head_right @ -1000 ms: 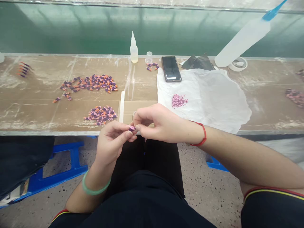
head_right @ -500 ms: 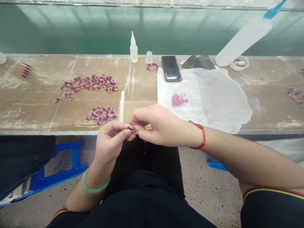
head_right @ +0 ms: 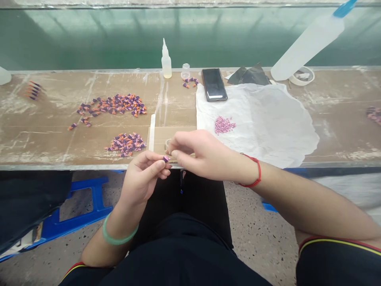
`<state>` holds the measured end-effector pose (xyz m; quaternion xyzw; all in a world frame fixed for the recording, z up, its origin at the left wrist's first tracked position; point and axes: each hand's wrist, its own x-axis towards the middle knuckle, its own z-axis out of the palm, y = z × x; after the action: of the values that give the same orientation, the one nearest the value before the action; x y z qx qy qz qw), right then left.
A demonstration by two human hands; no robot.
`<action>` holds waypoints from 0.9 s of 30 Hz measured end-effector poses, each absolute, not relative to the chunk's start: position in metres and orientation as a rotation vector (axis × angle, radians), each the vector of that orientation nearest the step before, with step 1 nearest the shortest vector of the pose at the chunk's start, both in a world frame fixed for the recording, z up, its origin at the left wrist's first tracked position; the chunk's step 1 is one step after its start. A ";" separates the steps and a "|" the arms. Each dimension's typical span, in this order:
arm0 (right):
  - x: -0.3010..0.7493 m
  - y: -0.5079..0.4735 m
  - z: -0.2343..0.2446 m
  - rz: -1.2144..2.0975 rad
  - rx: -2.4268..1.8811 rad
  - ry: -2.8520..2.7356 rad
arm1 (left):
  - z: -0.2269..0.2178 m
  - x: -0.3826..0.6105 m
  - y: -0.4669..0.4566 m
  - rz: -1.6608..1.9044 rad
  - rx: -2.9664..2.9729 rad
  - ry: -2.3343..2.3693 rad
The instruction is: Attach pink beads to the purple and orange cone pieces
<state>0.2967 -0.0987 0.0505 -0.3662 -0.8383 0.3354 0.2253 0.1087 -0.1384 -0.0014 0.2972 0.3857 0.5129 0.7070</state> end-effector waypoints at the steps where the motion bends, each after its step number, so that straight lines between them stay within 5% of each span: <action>1: 0.299 -0.099 0.050 0.939 -1.060 -2.276 | -0.001 0.109 -0.139 1.124 0.660 0.868; 7: 0.310 -0.101 0.042 1.035 -1.155 -2.182 | -0.003 0.110 -0.142 1.145 0.903 0.985; 13: 0.331 -0.102 0.025 1.079 -1.279 -2.063 | -0.003 0.072 -0.120 1.174 1.850 1.238; 27: 0.365 -0.093 0.004 1.124 -1.545 -1.754 | -0.012 -0.004 0.029 0.553 2.390 1.735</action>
<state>0.3652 -0.0928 0.0044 -0.5735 -0.6510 0.4172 0.2704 -0.0041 0.0289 -0.0122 0.7936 0.5760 0.1837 0.0684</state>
